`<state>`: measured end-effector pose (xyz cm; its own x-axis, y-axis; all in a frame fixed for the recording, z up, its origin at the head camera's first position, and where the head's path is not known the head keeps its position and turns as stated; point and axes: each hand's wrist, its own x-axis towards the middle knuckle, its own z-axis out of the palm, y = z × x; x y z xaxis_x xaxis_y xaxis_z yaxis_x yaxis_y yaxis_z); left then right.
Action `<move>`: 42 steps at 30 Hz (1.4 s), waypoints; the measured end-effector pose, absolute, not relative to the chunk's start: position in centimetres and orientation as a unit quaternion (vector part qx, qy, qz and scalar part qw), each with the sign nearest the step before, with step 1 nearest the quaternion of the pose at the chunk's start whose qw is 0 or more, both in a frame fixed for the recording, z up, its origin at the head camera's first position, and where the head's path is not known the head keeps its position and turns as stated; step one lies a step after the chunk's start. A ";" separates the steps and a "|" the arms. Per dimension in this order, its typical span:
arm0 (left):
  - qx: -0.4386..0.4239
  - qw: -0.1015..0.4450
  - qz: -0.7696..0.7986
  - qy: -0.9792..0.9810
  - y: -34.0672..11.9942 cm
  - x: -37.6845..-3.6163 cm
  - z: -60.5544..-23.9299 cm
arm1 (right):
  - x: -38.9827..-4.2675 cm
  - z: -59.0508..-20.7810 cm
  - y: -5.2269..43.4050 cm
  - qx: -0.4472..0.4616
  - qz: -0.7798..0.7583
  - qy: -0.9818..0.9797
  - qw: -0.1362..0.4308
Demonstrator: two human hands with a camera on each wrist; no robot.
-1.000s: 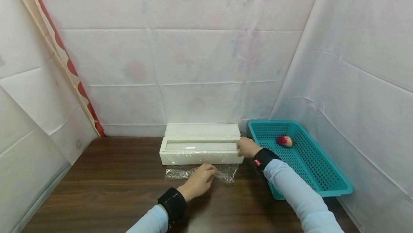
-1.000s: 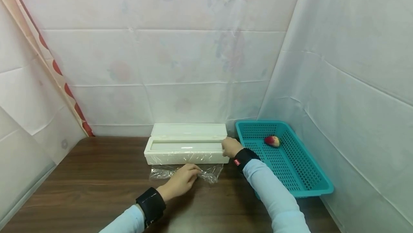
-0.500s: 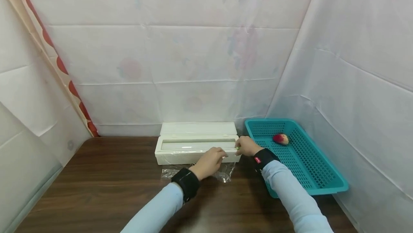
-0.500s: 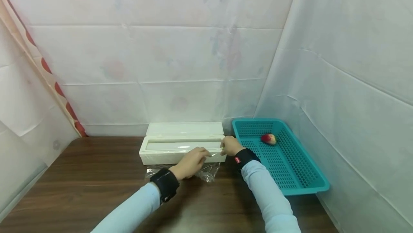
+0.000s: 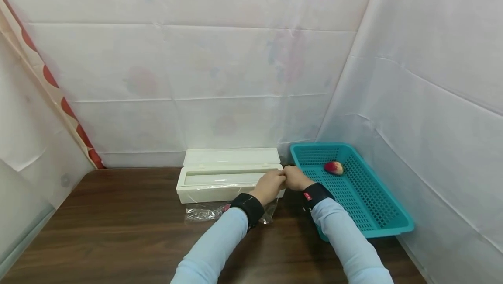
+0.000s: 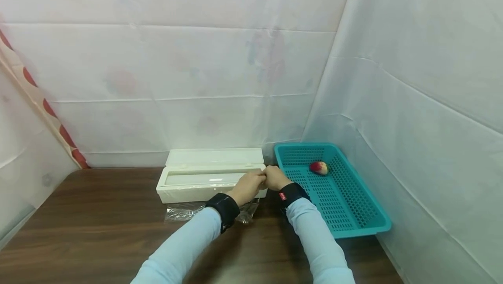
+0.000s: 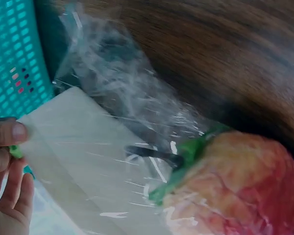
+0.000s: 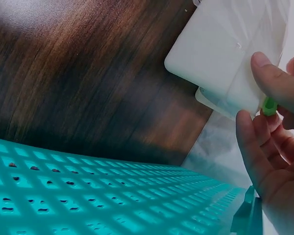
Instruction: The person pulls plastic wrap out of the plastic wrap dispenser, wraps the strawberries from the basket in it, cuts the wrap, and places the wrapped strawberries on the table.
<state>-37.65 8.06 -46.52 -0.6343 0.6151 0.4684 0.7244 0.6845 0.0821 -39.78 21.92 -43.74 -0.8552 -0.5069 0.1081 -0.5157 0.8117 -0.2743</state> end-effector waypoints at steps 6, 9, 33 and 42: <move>-0.375 0.238 -0.124 -0.887 8.1 -38.1 -47.2 | -40.0 -43.9 21.8 0.256 0.158 -0.954 0.003; -0.375 0.248 -0.122 -0.885 8.3 -38.2 -47.5 | -40.1 -44.0 21.8 0.252 0.158 -0.955 -0.001; -0.368 0.255 -0.148 -0.882 7.7 -38.6 -47.1 | -39.7 -43.5 20.9 0.215 0.158 -0.964 0.005; -0.360 0.235 -0.137 -0.892 6.2 -38.2 -46.9 | -39.6 -43.3 21.0 0.183 0.143 -0.972 -0.013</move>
